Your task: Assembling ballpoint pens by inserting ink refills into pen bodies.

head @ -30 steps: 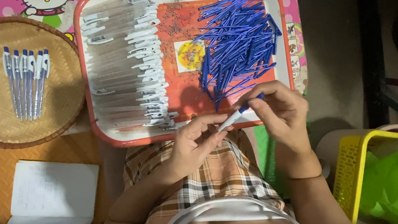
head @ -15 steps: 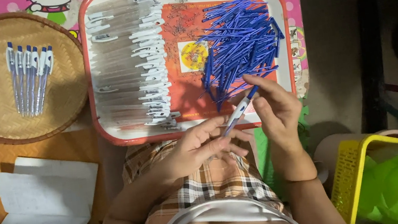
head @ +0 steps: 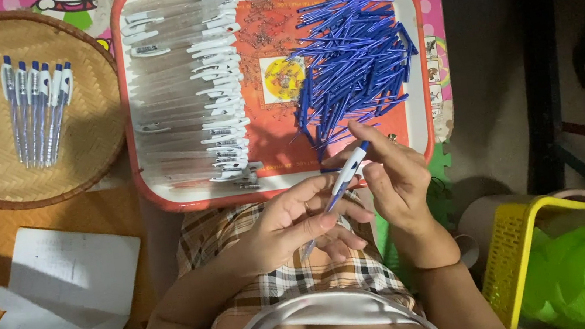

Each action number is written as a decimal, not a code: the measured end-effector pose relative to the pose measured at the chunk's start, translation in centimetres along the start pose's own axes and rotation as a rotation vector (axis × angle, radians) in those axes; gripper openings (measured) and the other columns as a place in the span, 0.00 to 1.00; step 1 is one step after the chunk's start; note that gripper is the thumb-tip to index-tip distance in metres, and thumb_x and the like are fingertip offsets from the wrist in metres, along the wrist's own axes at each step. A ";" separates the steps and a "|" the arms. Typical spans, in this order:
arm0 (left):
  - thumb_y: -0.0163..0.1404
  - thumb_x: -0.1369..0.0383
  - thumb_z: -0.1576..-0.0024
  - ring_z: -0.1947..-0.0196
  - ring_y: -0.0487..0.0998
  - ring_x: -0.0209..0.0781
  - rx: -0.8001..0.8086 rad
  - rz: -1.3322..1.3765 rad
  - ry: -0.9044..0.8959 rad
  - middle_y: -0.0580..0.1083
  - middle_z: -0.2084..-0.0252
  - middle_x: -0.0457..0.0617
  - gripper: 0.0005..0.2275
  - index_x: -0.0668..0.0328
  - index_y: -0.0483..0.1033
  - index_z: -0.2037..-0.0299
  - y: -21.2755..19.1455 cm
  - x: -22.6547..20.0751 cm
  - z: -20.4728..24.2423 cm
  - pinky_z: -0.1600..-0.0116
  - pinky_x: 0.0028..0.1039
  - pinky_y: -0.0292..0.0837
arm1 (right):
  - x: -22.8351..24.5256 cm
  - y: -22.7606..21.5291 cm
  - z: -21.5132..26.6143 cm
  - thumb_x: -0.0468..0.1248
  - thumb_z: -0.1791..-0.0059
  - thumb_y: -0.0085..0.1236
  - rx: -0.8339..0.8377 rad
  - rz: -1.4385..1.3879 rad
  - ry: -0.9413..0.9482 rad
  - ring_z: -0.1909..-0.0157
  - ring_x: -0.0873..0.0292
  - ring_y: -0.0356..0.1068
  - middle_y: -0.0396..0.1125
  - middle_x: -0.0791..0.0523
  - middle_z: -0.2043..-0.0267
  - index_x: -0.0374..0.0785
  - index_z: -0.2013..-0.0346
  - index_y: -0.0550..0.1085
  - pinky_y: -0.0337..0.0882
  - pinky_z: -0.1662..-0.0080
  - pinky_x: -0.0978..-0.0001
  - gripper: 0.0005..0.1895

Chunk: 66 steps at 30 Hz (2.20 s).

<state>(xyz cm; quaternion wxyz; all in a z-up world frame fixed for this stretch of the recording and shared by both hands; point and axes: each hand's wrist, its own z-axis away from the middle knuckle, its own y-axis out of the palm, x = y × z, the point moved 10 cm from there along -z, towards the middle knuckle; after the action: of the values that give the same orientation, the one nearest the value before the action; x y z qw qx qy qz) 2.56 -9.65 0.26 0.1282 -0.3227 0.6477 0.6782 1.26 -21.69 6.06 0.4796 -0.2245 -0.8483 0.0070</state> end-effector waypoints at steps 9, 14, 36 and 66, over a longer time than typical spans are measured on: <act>0.46 0.73 0.32 0.51 0.83 0.62 -0.026 -0.068 0.047 0.74 0.44 0.76 0.26 0.79 0.53 0.26 -0.1 -0.4 -0.2 0.53 0.40 0.87 | -1.1 -0.1 1.7 0.42 0.41 0.48 0.015 0.086 0.015 0.63 0.50 0.79 0.79 0.44 0.62 0.20 0.38 0.71 0.77 0.57 0.58 0.27; 0.47 0.74 0.32 0.54 0.83 0.54 -0.098 -0.299 0.107 0.76 0.45 0.68 0.23 0.73 0.58 0.28 -2.2 1.3 -0.5 0.50 0.35 0.87 | -1.1 0.7 2.2 0.44 0.45 0.59 0.041 -0.085 0.168 0.48 0.56 0.72 0.75 0.44 0.50 0.27 0.30 0.61 0.78 0.48 0.60 0.35; 0.50 0.78 0.37 0.53 0.84 0.40 -0.321 -0.724 0.126 0.80 0.50 0.51 0.15 0.60 0.75 0.40 -9.7 3.7 -0.8 0.47 0.28 0.83 | -5.0 4.0 4.0 0.34 0.44 0.57 0.060 -0.355 0.401 0.33 0.47 0.72 0.72 0.46 0.37 0.38 0.47 0.74 0.74 0.35 0.50 0.11; 0.47 0.70 0.35 0.55 0.84 0.36 -0.214 -0.909 0.158 0.83 0.52 0.50 0.14 0.64 0.76 0.41 -8.2 5.4 -1.1 0.52 0.27 0.80 | -7.1 3.1 8.4 0.34 0.45 0.57 -0.096 -0.472 0.562 0.49 0.59 0.78 0.77 0.42 0.44 0.38 0.53 0.70 0.78 0.49 0.68 0.08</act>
<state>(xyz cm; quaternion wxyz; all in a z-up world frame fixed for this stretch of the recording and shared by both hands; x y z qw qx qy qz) 3.58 -10.95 -9.47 0.3282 -0.6356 0.3749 0.5896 -1.31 -19.94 -4.90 0.6712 -0.0383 -0.7111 -0.2056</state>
